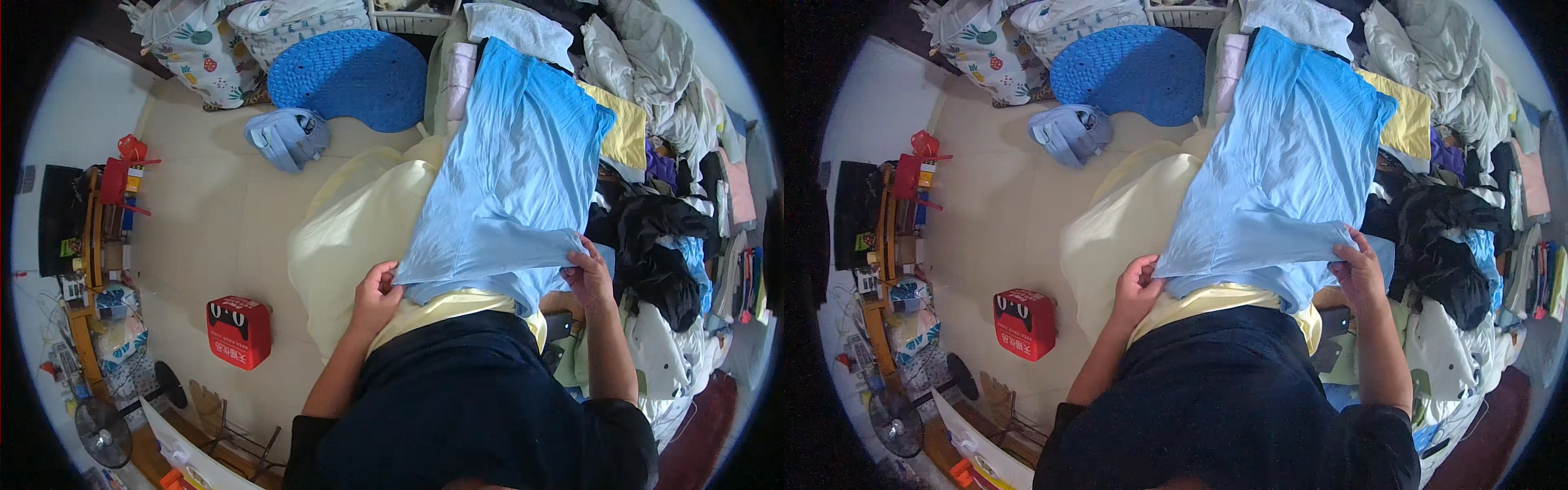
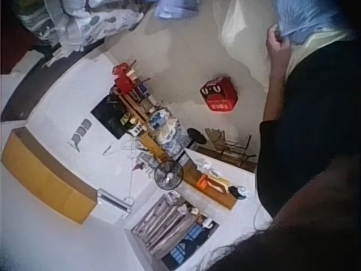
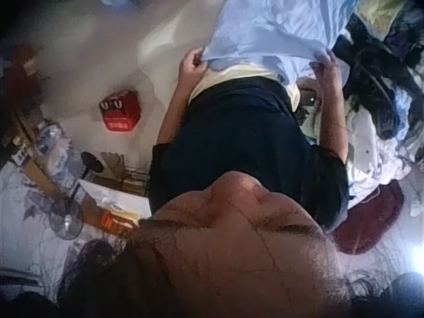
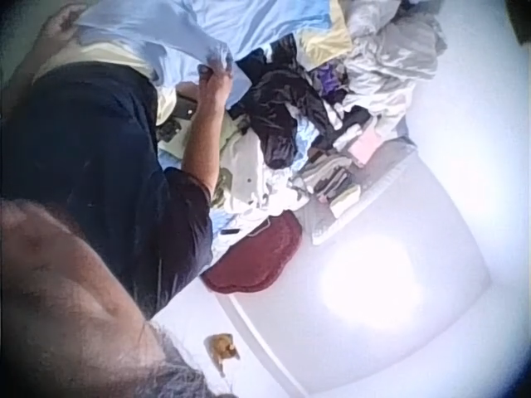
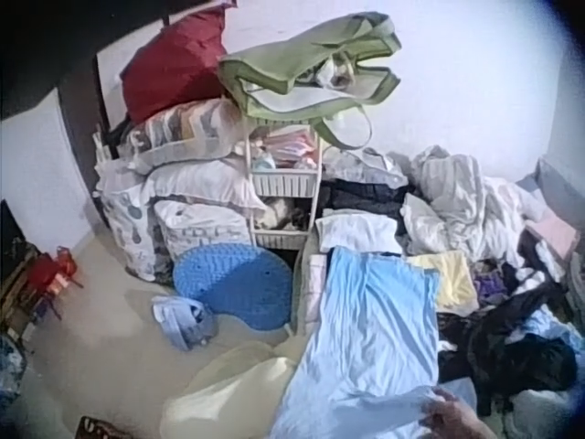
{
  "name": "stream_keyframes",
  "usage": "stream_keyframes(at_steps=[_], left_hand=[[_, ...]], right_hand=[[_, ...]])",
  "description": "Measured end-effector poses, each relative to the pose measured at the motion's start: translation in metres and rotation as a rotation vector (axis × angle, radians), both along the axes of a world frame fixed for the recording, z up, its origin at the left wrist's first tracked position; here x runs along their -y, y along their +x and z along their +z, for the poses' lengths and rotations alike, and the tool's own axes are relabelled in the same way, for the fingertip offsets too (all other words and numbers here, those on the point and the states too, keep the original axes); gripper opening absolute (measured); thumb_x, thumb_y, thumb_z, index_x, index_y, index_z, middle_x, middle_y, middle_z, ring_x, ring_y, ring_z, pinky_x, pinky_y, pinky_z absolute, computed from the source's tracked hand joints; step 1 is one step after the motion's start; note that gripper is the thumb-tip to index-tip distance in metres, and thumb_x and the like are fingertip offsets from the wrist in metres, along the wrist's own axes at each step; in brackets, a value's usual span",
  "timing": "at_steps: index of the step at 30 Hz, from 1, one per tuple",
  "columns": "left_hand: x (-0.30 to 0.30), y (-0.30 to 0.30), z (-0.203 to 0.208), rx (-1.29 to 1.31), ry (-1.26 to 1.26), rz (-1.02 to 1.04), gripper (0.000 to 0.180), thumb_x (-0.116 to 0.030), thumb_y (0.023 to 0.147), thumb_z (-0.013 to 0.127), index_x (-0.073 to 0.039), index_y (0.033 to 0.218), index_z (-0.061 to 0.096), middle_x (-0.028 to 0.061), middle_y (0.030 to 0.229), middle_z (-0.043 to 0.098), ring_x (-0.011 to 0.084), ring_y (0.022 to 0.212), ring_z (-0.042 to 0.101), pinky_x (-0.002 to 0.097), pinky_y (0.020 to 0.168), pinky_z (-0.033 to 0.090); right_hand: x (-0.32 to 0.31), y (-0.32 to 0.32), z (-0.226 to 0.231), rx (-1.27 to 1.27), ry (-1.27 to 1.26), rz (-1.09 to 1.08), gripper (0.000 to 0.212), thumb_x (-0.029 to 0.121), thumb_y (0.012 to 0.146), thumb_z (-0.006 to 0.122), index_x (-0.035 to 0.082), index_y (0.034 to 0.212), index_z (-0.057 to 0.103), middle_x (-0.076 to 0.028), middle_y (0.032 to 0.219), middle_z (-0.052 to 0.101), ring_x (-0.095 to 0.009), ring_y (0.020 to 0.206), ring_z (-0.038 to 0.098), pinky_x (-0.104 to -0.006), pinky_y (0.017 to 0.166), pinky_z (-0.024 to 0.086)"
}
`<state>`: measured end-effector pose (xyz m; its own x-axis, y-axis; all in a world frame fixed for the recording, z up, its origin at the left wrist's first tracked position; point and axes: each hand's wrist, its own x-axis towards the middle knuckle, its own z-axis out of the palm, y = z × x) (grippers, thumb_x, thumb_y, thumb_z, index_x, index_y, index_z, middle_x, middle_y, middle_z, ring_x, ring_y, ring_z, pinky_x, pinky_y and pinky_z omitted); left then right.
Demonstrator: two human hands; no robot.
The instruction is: The person is folding a blue ombre t-shirt on a bed.
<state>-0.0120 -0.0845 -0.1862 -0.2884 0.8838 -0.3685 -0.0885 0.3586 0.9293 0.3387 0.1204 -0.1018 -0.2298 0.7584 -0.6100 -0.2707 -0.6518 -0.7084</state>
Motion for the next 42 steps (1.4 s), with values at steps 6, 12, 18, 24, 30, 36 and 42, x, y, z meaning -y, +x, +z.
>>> stream_keyframes(at_steps=[6,12,18,24,30,36,42], left_hand=[[-0.010,0.013,0.045,-0.355,0.026,0.057,0.044,0.007,0.073,0.061,-0.004,0.115,0.056,0.0027,0.084,0.053,0.0117,0.074,0.056,0.0266,0.066,0.046],[-0.007,-0.005,0.035,-0.721,0.275,-0.278,0.037,-0.001,0.072,0.063,-0.007,0.108,0.063,0.0095,0.086,0.054,0.0268,0.076,0.056,0.0347,0.068,0.048],[-0.064,0.002,0.095,-0.890,0.294,-0.527,0.032,-0.008,0.076,0.064,-0.006,0.108,0.065,0.0114,0.097,0.057,0.0306,0.093,0.057,0.0420,0.084,0.045],[-0.102,0.093,0.047,-1.102,0.467,-0.722,0.060,-0.045,0.085,0.059,0.003,0.121,0.054,0.0174,0.124,0.055,0.0338,0.122,0.045,0.0523,0.105,0.028],[-0.087,0.116,0.062,-0.901,0.576,-0.846,0.065,-0.047,0.086,0.059,0.007,0.121,0.052,0.0194,0.123,0.055,0.0370,0.122,0.045,0.0515,0.104,0.031],[-0.068,0.089,0.079,-0.625,0.368,-1.066,0.049,-0.034,0.091,0.057,-0.003,0.128,0.051,0.0192,0.125,0.055,0.0337,0.120,0.049,0.0456,0.103,0.035],[-0.070,0.051,0.114,-0.213,0.196,-0.801,0.028,-0.019,0.088,0.062,-0.005,0.112,0.063,0.0151,0.116,0.060,0.0315,0.111,0.056,0.0411,0.097,0.041]], right_hand=[[0.000,0.017,0.012,0.081,0.130,-0.053,0.045,-0.004,0.079,0.060,0.003,0.122,0.049,-0.004,0.093,0.060,-0.010,0.068,0.056,-0.0237,0.056,0.044],[0.016,0.029,-0.016,0.275,0.014,0.061,0.048,-0.003,0.076,0.060,0.005,0.123,0.050,-0.003,0.087,0.059,-0.010,0.063,0.053,-0.0229,0.052,0.042],[0.031,0.034,-0.031,0.285,-0.066,0.024,0.053,-0.004,0.074,0.064,0.003,0.125,0.049,-0.004,0.083,0.057,-0.010,0.062,0.051,-0.0232,0.056,0.042],[0.000,-0.013,0.003,0.405,0.309,0.086,0.059,-0.001,0.072,0.065,0.001,0.128,0.047,-0.005,0.088,0.057,-0.010,0.067,0.051,-0.0243,0.059,0.043],[-0.012,-0.136,0.027,0.641,0.869,0.582,0.056,0.000,0.072,0.062,0.007,0.126,0.051,-0.002,0.070,0.049,-0.010,0.061,0.048,-0.0281,0.055,0.041],[0.034,-0.208,-0.043,0.741,1.253,0.993,0.047,0.005,0.075,0.060,0.005,0.121,0.053,-0.016,0.089,0.063,-0.036,0.083,0.062,-0.0436,0.071,0.050],[-0.006,-0.159,-0.010,0.346,1.085,0.777,0.031,0.007,0.081,0.065,0.002,0.111,0.063,-0.014,0.098,0.065,-0.026,0.090,0.063,-0.0348,0.082,0.049]])
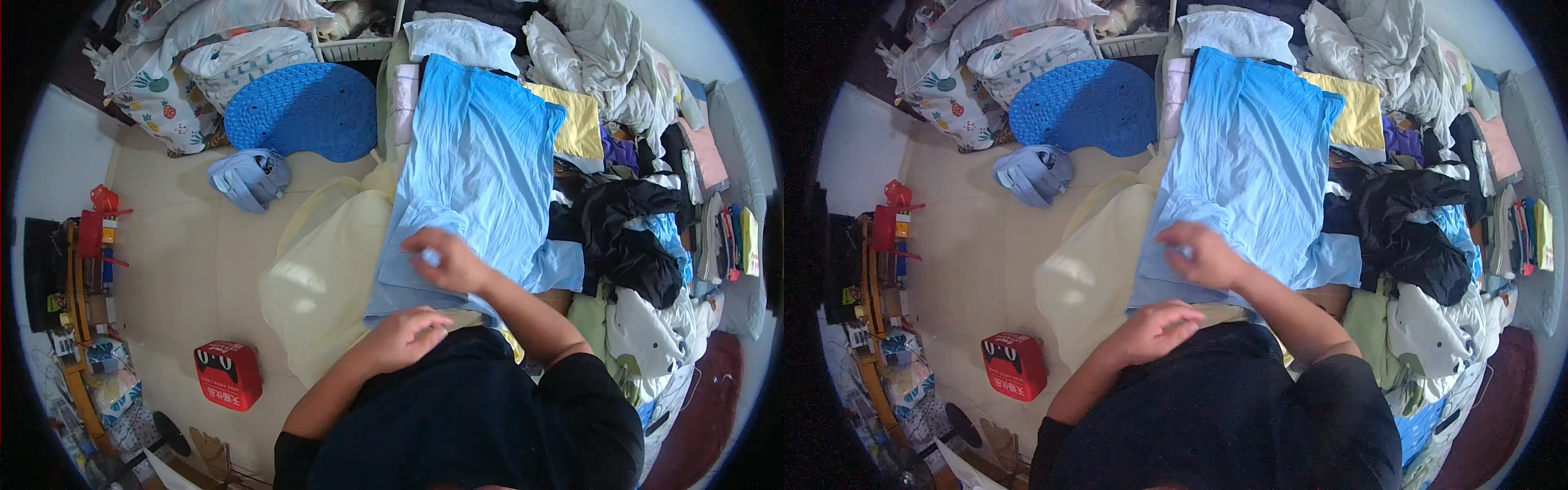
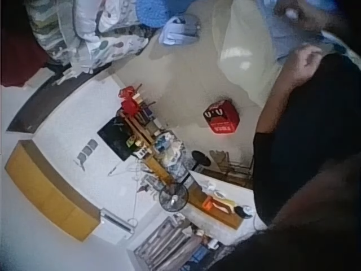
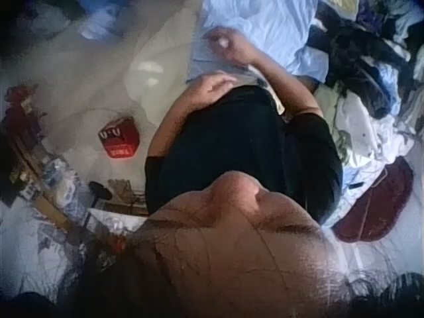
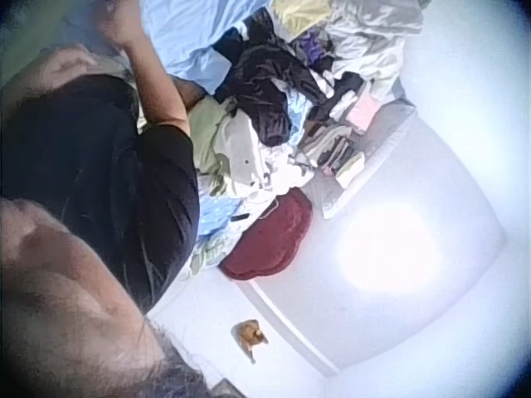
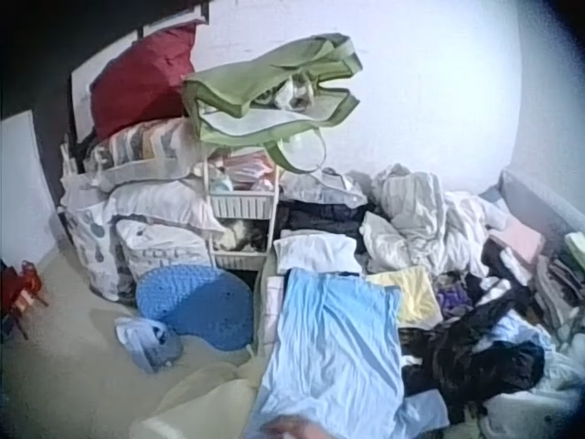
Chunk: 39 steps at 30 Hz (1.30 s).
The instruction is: The person is folding a blue ombre t-shirt on a bed.
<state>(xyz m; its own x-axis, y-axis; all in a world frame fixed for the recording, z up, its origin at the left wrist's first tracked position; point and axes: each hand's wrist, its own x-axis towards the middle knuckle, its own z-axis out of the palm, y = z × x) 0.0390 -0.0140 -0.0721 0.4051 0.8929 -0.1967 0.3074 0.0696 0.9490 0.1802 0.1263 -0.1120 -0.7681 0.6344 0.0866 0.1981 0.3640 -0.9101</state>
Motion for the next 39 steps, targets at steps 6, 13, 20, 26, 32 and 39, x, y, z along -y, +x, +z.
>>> stream_keyframes(at_steps=[6,13,20,26,32,39], left_hand=[[-0.028,0.002,-0.024,-0.393,0.686,0.283,0.026,-0.006,0.072,0.069,-0.008,0.097,0.065,0.0054,0.099,0.060,0.0250,0.097,0.058,0.0403,0.083,0.045],[-0.032,0.004,-0.065,-0.556,0.737,0.086,0.030,-0.010,0.071,0.068,-0.010,0.102,0.066,0.0049,0.096,0.056,0.0254,0.090,0.056,0.0397,0.077,0.045],[-0.052,0.026,-0.062,-0.552,0.694,-0.049,0.021,-0.015,0.079,0.063,-0.015,0.099,0.070,0.0032,0.084,0.054,0.0230,0.083,0.054,0.0386,0.071,0.043],[-0.051,0.024,-0.076,-0.502,0.652,-0.146,0.021,-0.021,0.081,0.064,-0.020,0.100,0.072,0.0012,0.078,0.054,0.0212,0.082,0.054,0.0381,0.071,0.041],[-0.048,0.028,-0.073,-0.406,0.603,-0.033,0.019,-0.024,0.082,0.066,-0.020,0.099,0.072,0.0009,0.077,0.055,0.0217,0.080,0.054,0.0368,0.070,0.039],[-0.045,0.016,-0.047,-0.056,0.309,0.196,0.015,-0.016,0.081,0.069,-0.009,0.094,0.070,0.0073,0.085,0.060,0.0266,0.090,0.057,0.0388,0.078,0.045]], right_hand=[[-0.061,0.047,-0.038,0.154,-0.047,-0.336,0.027,0.016,0.082,0.066,-0.001,0.103,0.065,-0.017,0.100,0.065,-0.026,0.092,0.064,-0.0372,0.078,0.049],[-0.071,0.029,-0.058,0.224,-0.044,-0.253,0.033,0.031,0.088,0.066,-0.002,0.092,0.064,-0.009,0.083,0.064,-0.018,0.073,0.058,-0.0343,0.067,0.046],[-0.082,0.019,-0.063,0.206,-0.271,-0.122,0.031,0.031,0.093,0.060,0.001,0.086,0.064,-0.007,0.067,0.061,-0.016,0.066,0.057,-0.0345,0.060,0.046],[-0.098,0.017,-0.060,0.474,0.403,0.050,0.029,0.031,0.093,0.053,0.006,0.081,0.062,-0.020,0.070,0.063,-0.041,0.068,0.061,-0.0494,0.064,0.048],[-0.095,0.016,-0.089,0.405,0.635,0.021,0.027,0.029,0.092,0.054,0.006,0.079,0.060,-0.015,0.067,0.064,-0.035,0.063,0.062,-0.0454,0.063,0.048],[-0.079,0.004,-0.046,0.236,0.621,-0.362,0.028,0.027,0.092,0.054,0.004,0.078,0.061,-0.019,0.074,0.063,-0.036,0.071,0.062,-0.0464,0.065,0.047]])
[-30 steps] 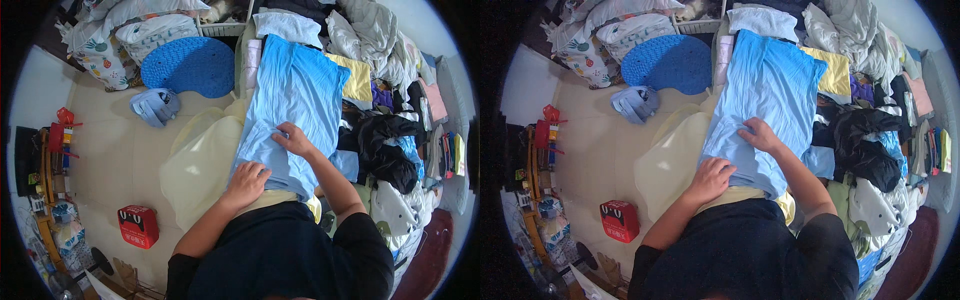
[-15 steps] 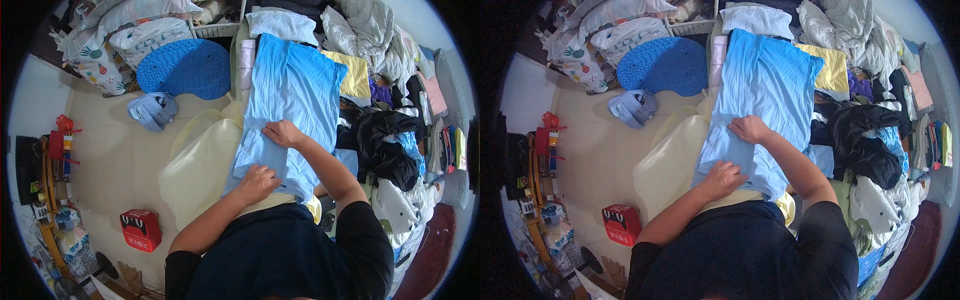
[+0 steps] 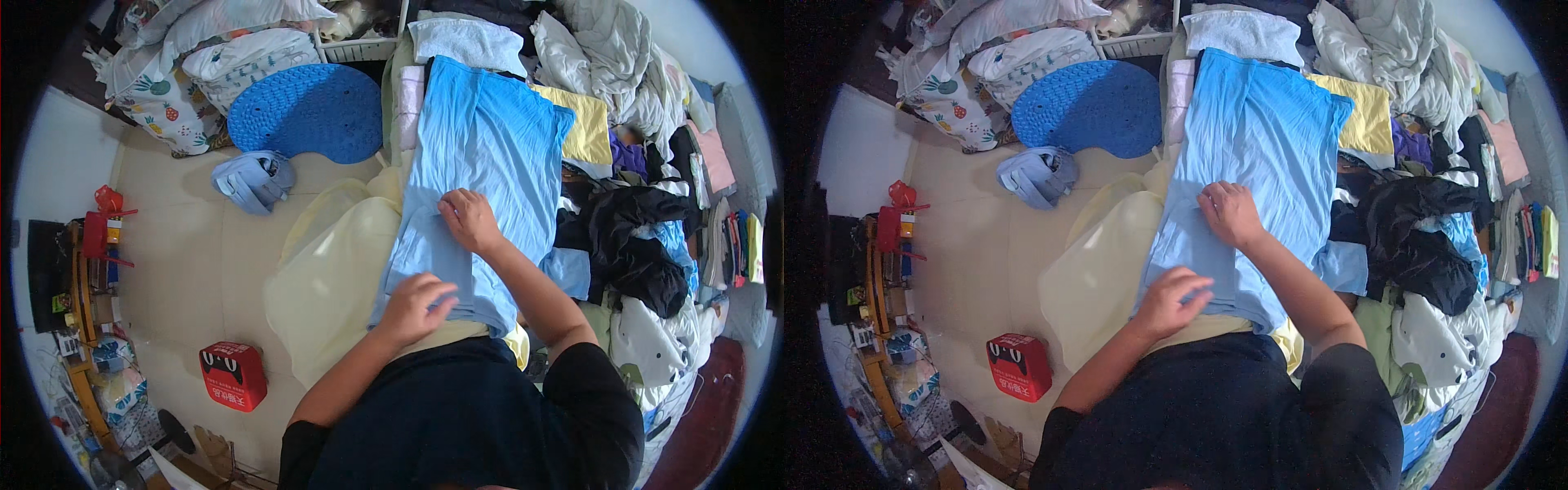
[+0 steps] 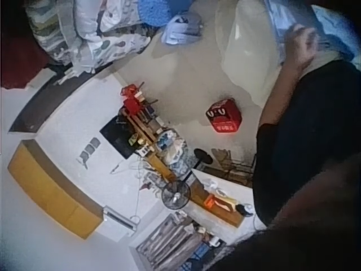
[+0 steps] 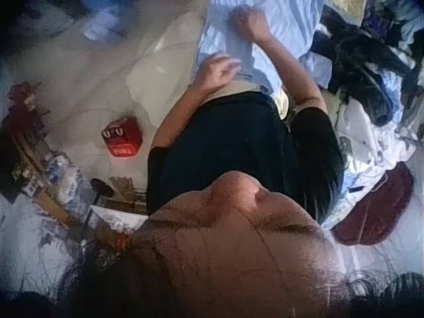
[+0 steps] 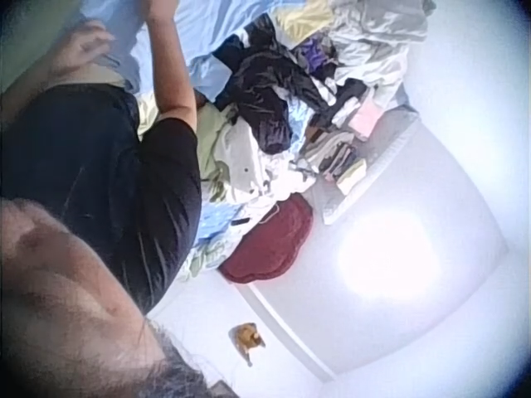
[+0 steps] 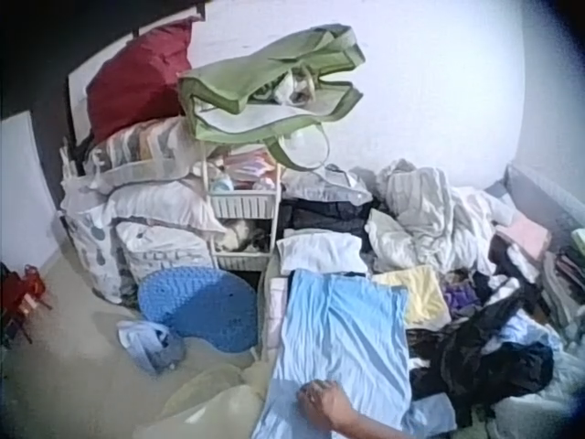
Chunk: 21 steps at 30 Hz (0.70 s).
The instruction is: The person is folding a blue ombre t-shirt on a bed.
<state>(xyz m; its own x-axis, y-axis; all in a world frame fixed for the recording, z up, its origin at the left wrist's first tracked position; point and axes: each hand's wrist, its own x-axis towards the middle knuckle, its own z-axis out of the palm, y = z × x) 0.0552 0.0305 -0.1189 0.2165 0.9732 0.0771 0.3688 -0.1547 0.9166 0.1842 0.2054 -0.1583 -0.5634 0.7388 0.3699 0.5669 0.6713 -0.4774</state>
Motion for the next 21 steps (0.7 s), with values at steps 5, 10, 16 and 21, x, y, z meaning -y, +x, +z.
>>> stream_keyframes(at_steps=[5,10,16,21], left_hand=[[0.000,-0.030,-0.006,-0.382,0.187,0.553,0.034,-0.018,0.074,0.075,-0.006,0.103,0.062,0.0116,0.091,0.060,0.0310,0.083,0.057,0.0401,0.075,0.047],[0.018,-0.025,-0.008,-0.344,-0.172,0.426,0.057,-0.020,0.072,0.078,-0.004,0.121,0.052,0.0129,0.097,0.056,0.0277,0.092,0.057,0.0377,0.077,0.048],[0.017,-0.023,-0.008,-0.281,-0.162,0.498,0.070,-0.015,0.071,0.079,-0.006,0.131,0.042,0.0172,0.113,0.047,0.0283,0.092,0.054,0.0369,0.076,0.048],[0.021,-0.026,-0.018,-0.237,-0.047,0.407,0.065,-0.011,0.073,0.077,-0.007,0.129,0.043,0.0156,0.116,0.045,0.0242,0.088,0.053,0.0333,0.071,0.049]], right_hand=[[-0.014,-0.014,0.003,0.211,-0.695,-0.098,0.044,0.041,0.087,0.060,-0.001,0.080,0.068,-0.021,0.080,0.066,-0.039,0.079,0.063,-0.0464,0.074,0.047],[-0.051,-0.031,-0.008,0.328,-0.921,0.086,0.048,0.047,0.083,0.063,0.000,0.085,0.070,-0.013,0.079,0.067,-0.026,0.076,0.063,-0.0387,0.070,0.048],[-0.062,-0.046,0.024,0.242,-1.007,0.440,0.028,0.027,0.083,0.069,0.001,0.089,0.070,-0.002,0.077,0.066,-0.012,0.072,0.058,-0.0277,0.067,0.046],[-0.064,-0.052,0.036,0.201,-0.956,0.521,0.022,0.022,0.083,0.069,0.002,0.093,0.071,-0.005,0.080,0.068,-0.014,0.073,0.060,-0.0318,0.068,0.048]])
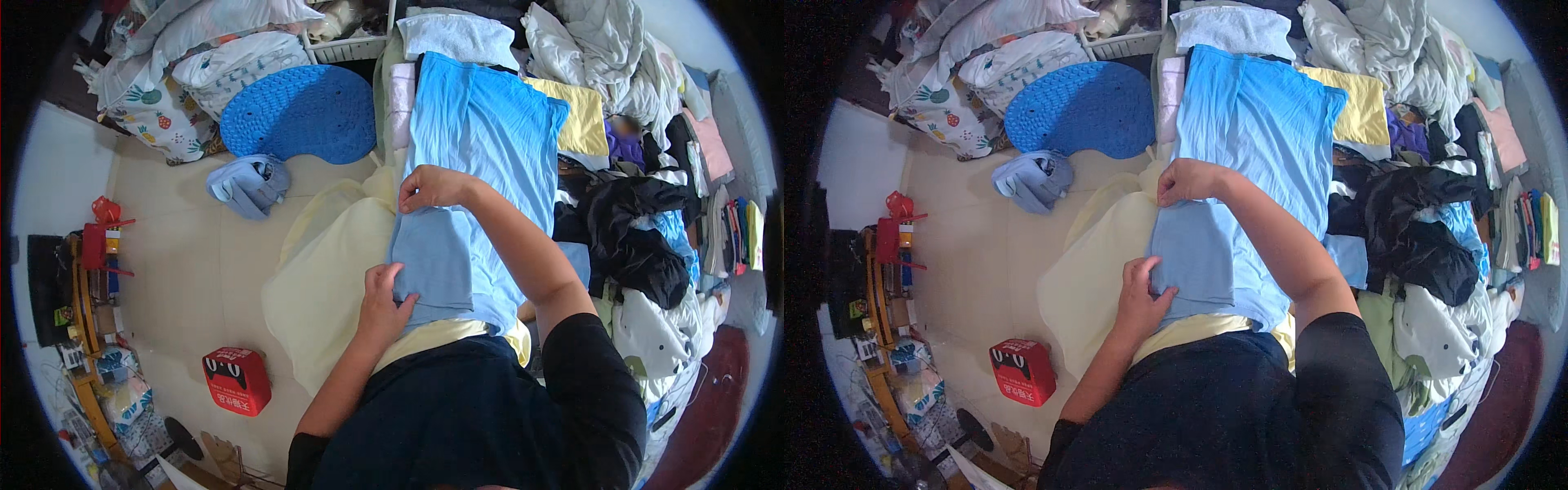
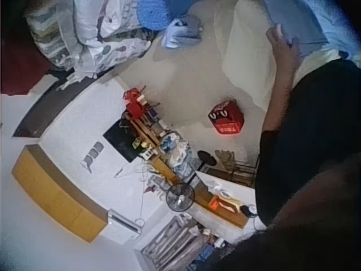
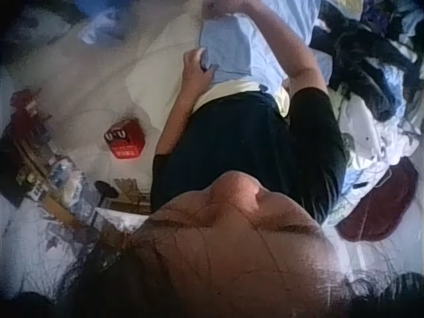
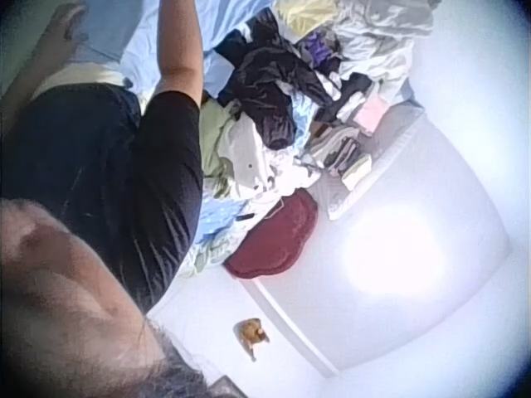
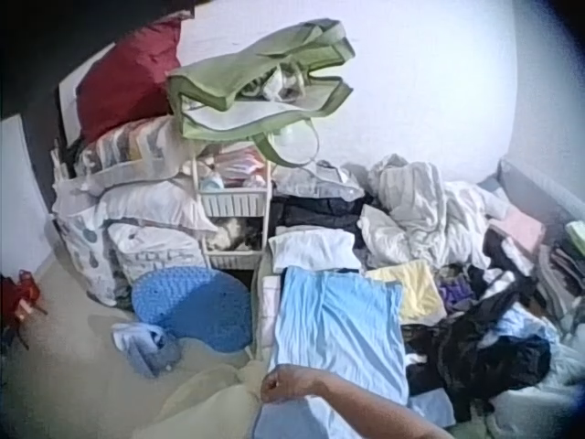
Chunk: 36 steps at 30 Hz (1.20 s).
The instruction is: The person is folding a blue ombre t-shirt on a bed.
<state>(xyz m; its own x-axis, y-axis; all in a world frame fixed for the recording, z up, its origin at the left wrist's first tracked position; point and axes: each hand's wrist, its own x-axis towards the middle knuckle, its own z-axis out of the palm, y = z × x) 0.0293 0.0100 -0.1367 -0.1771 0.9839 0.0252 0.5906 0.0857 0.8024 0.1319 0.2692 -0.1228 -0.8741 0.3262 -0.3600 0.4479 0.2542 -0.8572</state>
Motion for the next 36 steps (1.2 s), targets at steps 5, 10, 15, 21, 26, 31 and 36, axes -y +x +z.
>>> stream_keyframes(at_steps=[5,10,15,21,26,31,36], left_hand=[[-0.016,-0.017,0.012,0.231,-0.145,0.029,0.058,-0.008,0.076,0.073,-0.008,0.127,0.046,0.0100,0.107,0.052,0.0174,0.078,0.051,0.0291,0.066,0.046],[-0.078,-0.063,0.006,-0.007,-0.038,-0.027,0.039,-0.011,0.078,0.069,-0.006,0.115,0.058,0.0098,0.102,0.060,0.0238,0.082,0.061,0.0321,0.068,0.050],[-0.153,-0.072,-0.027,-0.001,-0.098,-0.337,0.036,-0.009,0.077,0.067,-0.008,0.113,0.064,0.0102,0.111,0.058,0.0252,0.103,0.057,0.0345,0.087,0.047],[-0.194,-0.063,-0.029,0.032,-0.360,-0.632,0.046,-0.007,0.075,0.066,-0.012,0.120,0.063,0.0094,0.119,0.055,0.0227,0.111,0.054,0.0331,0.095,0.043],[-0.196,-0.068,-0.031,0.394,-0.569,-0.588,0.040,-0.006,0.079,0.065,-0.007,0.119,0.064,0.0048,0.111,0.062,0.0135,0.101,0.058,0.0286,0.092,0.045],[-0.196,-0.062,-0.029,0.754,-0.628,-0.551,0.027,-0.002,0.087,0.058,0.001,0.114,0.064,0.0043,0.106,0.066,0.0088,0.096,0.060,0.0233,0.087,0.047],[-0.196,-0.061,-0.030,0.701,-0.633,-0.451,0.025,-0.004,0.090,0.058,0.001,0.113,0.064,0.0035,0.101,0.067,0.0081,0.091,0.062,0.0223,0.084,0.047]], right_hand=[[0.007,0.027,-0.014,-0.135,0.087,-0.302,0.026,0.018,0.087,0.064,0.002,0.107,0.068,-0.008,0.095,0.070,-0.016,0.086,0.064,-0.0314,0.080,0.050],[0.009,0.092,-0.029,-0.027,-0.014,-0.332,0.033,0.014,0.083,0.061,0.001,0.114,0.065,-0.010,0.101,0.068,-0.017,0.094,0.062,-0.0308,0.080,0.049],[0.014,0.113,-0.042,-0.060,-0.400,-0.339,0.052,0.002,0.071,0.055,0.001,0.123,0.060,-0.005,0.113,0.061,-0.011,0.092,0.056,-0.0251,0.073,0.046],[0.006,0.118,-0.055,-0.137,-0.551,-0.305,0.054,-0.001,0.070,0.056,-0.002,0.124,0.058,-0.003,0.110,0.061,-0.010,0.095,0.055,-0.0221,0.084,0.043],[0.008,0.112,-0.059,-0.153,-0.608,-0.301,0.049,-0.003,0.074,0.057,-0.002,0.122,0.059,-0.001,0.105,0.063,-0.009,0.094,0.056,-0.0224,0.087,0.042],[0.006,0.108,-0.042,-0.099,-0.508,-0.268,0.045,-0.004,0.076,0.055,-0.001,0.121,0.060,-0.001,0.103,0.064,-0.010,0.093,0.056,-0.0231,0.087,0.042],[0.007,0.110,-0.050,-0.109,-0.482,-0.264,0.046,-0.005,0.075,0.055,-0.002,0.121,0.060,-0.001,0.102,0.064,-0.010,0.093,0.056,-0.0235,0.087,0.043]])
